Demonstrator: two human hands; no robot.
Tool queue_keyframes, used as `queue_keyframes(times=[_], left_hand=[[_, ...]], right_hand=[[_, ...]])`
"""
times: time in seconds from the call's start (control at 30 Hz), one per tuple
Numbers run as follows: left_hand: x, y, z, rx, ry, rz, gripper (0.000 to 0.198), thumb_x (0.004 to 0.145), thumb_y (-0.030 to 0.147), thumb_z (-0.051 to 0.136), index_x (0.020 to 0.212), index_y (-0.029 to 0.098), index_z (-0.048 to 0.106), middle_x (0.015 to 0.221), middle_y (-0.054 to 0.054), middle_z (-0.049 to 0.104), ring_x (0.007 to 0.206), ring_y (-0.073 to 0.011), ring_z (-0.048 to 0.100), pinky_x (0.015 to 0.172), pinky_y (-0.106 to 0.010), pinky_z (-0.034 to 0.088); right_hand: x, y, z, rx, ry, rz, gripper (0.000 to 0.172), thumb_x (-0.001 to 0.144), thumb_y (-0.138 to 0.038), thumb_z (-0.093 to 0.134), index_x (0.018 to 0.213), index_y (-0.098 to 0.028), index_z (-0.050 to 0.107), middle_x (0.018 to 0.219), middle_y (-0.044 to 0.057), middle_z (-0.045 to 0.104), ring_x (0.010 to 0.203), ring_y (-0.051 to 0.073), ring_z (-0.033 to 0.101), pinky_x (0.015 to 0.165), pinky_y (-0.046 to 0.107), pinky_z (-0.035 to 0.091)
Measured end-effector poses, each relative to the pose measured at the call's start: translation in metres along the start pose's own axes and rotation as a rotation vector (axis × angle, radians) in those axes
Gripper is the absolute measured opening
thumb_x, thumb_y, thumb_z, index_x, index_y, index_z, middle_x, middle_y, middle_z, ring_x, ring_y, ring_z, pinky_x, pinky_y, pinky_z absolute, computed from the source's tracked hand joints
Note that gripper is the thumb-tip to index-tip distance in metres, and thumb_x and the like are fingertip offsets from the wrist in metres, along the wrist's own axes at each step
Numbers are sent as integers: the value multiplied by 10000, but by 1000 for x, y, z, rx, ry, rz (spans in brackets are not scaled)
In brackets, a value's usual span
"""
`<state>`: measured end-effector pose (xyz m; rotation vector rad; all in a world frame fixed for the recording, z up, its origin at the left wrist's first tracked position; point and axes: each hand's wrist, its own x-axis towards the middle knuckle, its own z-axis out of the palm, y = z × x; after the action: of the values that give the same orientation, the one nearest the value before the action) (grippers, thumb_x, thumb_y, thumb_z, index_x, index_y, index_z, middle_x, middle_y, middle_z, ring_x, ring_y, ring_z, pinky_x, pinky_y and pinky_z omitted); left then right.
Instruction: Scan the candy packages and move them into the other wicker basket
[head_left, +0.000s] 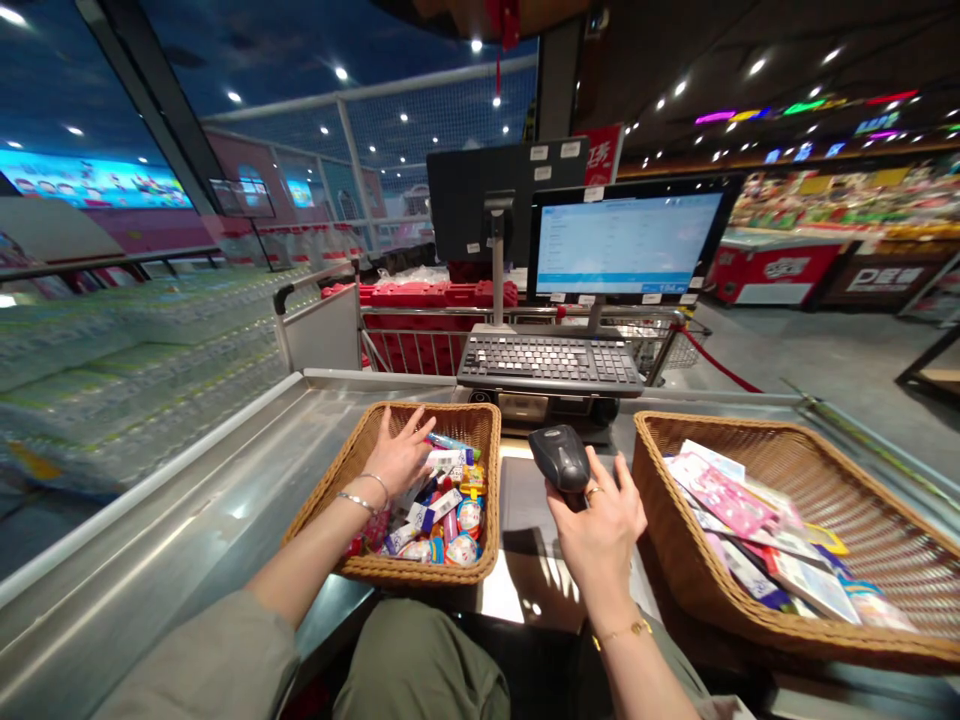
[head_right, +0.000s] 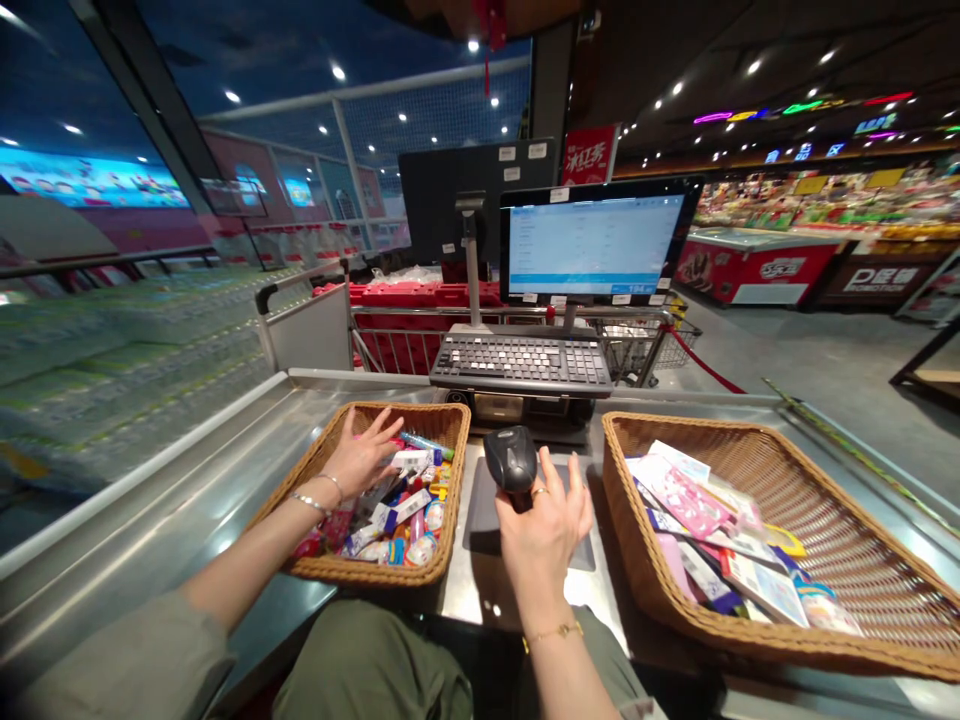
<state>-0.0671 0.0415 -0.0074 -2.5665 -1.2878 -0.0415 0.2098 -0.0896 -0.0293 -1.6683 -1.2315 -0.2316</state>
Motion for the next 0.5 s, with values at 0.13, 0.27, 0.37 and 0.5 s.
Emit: queue_keyframes(times=[0.13,0.27,0.37,0.5], left_hand=[[3,6,-9,27,116,-48,188,885,334,582,1003,270,714,1508,-78,456,1470,-345,245,1096,-725,-163],[11,18,-20,16,179,-93,220,898,351,564,1031,256,712,1503,-89,459,1470,-355,240,1095,-724,-178],[18,30,-28,-8,216,-118,244,910,364,548,1056,251,707,1509,-85,451,1472,-358,231,1098,-727,-174],[31,48,-37,-54,247,-123,238,909,355,545,1062,259,700,1521,-64,436,1476,-363,214,1094,-745,-158]], right_hand=[[0,1,-2,-2,14,-7,267,806,-407,574,877,-191,715,1266,101,653,1349,359,396,1066,571,271],[0,4,-4,-2,1,-7,265,813,-406,577,901,-194,710,1296,96,636,1361,357,378,1072,572,259],[0,7,-7,3,-4,-10,265,811,-400,588,936,-195,703,1310,98,626,1369,354,368,1076,578,253],[2,9,-10,8,15,-10,262,806,-396,595,939,-194,697,1303,104,629,1362,363,376,1073,594,253]])
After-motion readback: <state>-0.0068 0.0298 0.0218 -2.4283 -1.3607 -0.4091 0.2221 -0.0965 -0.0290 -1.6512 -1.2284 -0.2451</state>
